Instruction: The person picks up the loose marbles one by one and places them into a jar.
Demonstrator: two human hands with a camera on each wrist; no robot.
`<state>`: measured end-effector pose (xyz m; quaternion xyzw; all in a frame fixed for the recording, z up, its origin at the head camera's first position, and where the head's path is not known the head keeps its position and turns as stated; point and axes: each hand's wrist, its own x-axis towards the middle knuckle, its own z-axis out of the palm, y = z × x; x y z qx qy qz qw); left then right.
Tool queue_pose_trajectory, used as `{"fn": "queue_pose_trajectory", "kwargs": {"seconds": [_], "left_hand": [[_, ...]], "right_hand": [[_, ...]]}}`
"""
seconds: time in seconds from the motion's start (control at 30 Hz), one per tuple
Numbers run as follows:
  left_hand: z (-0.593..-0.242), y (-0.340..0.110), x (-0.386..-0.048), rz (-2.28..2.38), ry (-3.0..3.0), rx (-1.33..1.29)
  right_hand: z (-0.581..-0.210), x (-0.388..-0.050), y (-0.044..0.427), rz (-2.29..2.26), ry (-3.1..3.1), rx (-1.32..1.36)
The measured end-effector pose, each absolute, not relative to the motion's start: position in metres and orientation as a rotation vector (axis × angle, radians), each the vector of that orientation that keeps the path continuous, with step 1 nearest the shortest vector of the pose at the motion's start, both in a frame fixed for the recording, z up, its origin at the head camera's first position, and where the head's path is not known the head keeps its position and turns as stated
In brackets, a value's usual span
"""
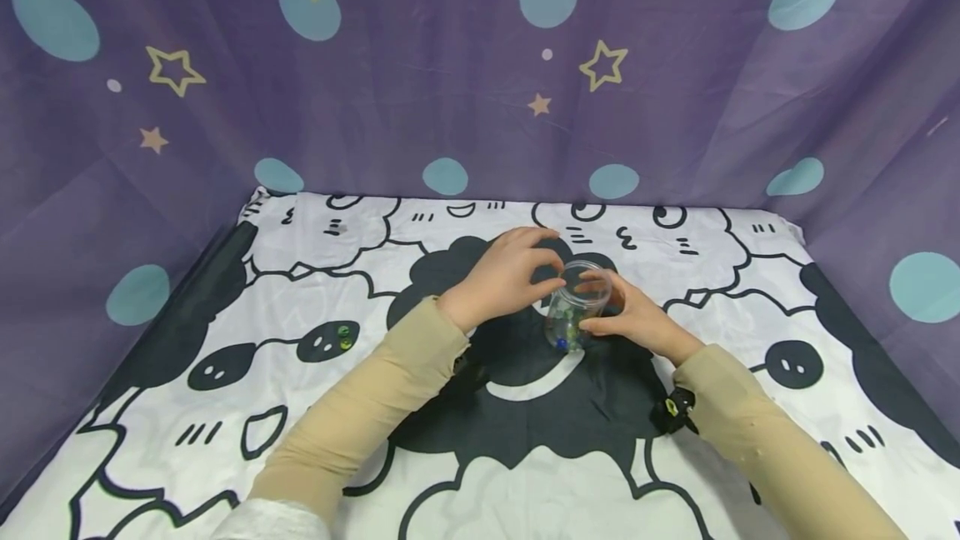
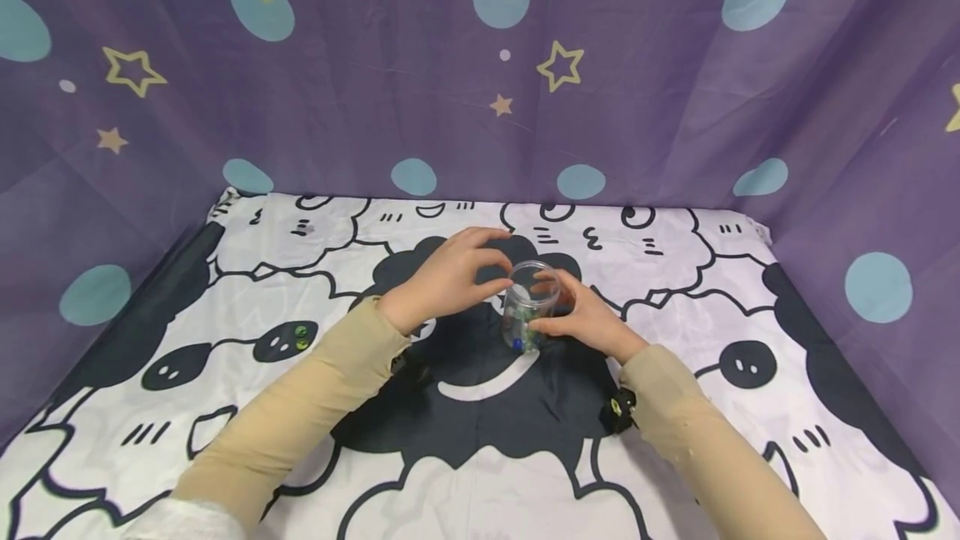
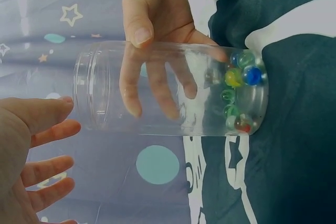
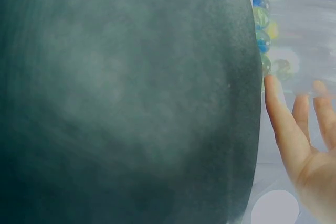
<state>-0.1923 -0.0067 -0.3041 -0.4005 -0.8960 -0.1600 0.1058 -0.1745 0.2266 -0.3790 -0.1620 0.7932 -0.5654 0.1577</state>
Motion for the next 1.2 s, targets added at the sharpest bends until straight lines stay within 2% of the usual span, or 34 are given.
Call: {"fn": "queue_pose_trajectory", "kwargs": {"seconds": [0.63,1.2], "left_hand": [[-0.321,-0.027,-0.183,-0.524,-2.693,-1.144],[-0.330,-0.071,-0.174,-0.542,-2.689,-1.071]], "right_hand": [[-0.379,-0.174,0.225,-1.600,2.300,-0.437],[-0.376,-0.175,0.226,-1.588,2.302,-0.459]]}}
